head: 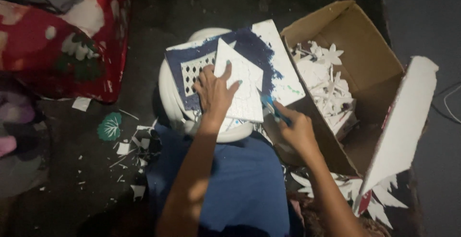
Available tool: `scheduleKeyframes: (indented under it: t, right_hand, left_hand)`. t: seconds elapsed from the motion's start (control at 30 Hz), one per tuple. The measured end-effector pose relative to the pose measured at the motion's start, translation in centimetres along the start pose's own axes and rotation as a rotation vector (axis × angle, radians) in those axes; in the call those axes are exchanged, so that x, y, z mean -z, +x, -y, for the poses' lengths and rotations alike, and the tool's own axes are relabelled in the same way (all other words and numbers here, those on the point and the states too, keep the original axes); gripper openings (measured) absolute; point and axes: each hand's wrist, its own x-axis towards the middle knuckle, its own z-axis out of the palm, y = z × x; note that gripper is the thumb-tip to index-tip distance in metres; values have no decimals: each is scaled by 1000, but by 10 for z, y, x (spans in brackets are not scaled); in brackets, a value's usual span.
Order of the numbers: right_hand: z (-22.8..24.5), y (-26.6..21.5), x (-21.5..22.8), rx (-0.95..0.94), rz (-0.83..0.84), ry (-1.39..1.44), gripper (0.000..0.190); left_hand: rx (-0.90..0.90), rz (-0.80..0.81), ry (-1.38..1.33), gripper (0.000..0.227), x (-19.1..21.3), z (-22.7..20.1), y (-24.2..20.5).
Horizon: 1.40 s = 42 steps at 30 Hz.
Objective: Cutting various shapes out of white foam boards using a blue utility knife.
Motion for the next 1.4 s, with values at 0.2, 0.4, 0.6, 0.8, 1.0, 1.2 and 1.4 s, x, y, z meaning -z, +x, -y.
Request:
scheduleKeyframes:
  t: [0.2, 0.4, 0.6, 0.8, 1.0, 1.2, 1.4]
  right_hand:
    - [28, -24, 9, -85, -29, 56, 34]
    - [0, -20, -5, -17, -46, 79, 36]
    - [-16, -26, -13, -34, -44, 129, 39]
    - [-17, -41, -20, -61, -81, 137, 46]
    - [-19, -51, -23, -49, -73, 69, 51]
    - [-22, -53, -39, 27, -195, 103, 46]
    - [-40, -53, -59, 70, -251, 63, 52]
  left_hand:
    - [9, 19, -15, 53, 17, -9, -7]
    - [16, 5, -27, 53, 21, -11, -6]
    - [-12, -15, 3, 53, 9, -5, -2]
    - [-1, -3, -22, 53, 14, -9, -6]
    - [4, 0, -18, 52, 20, -11, -9]
    - [5, -11, -17, 52, 17, -10, -5]
    - [15, -6, 48, 58, -1, 0, 5]
